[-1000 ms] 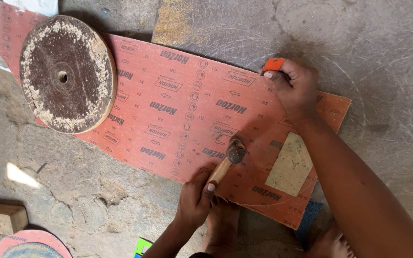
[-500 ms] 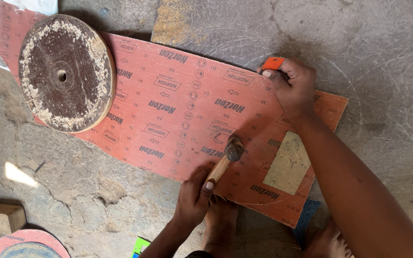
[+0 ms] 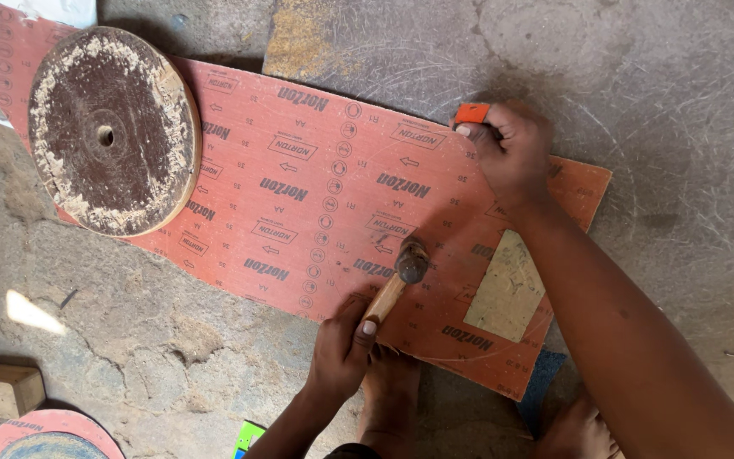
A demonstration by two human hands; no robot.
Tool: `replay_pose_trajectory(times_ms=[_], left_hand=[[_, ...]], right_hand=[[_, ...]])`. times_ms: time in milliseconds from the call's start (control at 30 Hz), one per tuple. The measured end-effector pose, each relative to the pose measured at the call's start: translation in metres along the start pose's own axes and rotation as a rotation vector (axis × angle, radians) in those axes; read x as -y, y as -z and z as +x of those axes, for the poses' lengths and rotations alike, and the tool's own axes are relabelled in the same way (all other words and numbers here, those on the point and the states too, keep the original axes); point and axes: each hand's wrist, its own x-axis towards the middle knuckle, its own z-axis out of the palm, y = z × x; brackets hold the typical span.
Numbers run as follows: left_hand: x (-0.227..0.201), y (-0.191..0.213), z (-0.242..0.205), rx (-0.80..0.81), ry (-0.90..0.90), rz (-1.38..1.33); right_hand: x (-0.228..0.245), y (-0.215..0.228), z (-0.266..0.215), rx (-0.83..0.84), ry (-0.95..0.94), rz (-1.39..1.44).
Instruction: The person uses a hammer to drive nails into a circular piece of sandpaper placed on a concrete floor. They repeatedly strike the nails along the edge of the sandpaper to secure it.
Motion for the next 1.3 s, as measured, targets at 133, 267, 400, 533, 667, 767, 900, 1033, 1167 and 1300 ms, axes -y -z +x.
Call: replay_pose_trajectory(times_ms=[133,267,400,533,667,767,900,1033,1167,1300], left_hand=[[-0.002,0.002,0.001,0.03,0.035,-0.019],[-0.03,0.004,0.026,0.098,0.172,0.085],[-0.085,0.019,0.054,0.135,0.041,-0.034],[-0.13,0.045,0.052,0.158,-0.451,-0.055],[-0.144,0.032,0.066,0.114,-0.467,0.041],[-0.136,0.02,0.084,0.063,0.125,-0.096],[-0.099,0.028,0.062,0.039,0.27,-0.164],[-0.051,0.019,0.024,-0.019,0.468,-0.228],[-0.021,0.011,0.016,-0.028,0.257,-0.012],[-0.016,0.009,0.019,-0.017,0.091,-0.021]], right_hand=[[-0.004,-0.002,-0.002,-0.027,0.066,-0.133],[-0.006,-0.003,-0.004,-0.022,0.081,-0.155],[-0.008,-0.005,-0.005,-0.044,0.105,-0.216],[-0.009,-0.01,-0.008,-0.033,0.089,-0.221],[-0.004,-0.01,-0.006,-0.006,0.087,-0.193],[0.0,-0.001,0.001,0.001,0.093,-0.165],[-0.002,-0.002,0.0,0.01,0.112,-0.09],[-0.002,-0.002,-0.007,0.013,0.028,-0.102],[0.003,0.001,-0.001,-0.029,0.166,-0.094],[0.006,0.008,-0.001,-0.021,0.062,-0.061]])
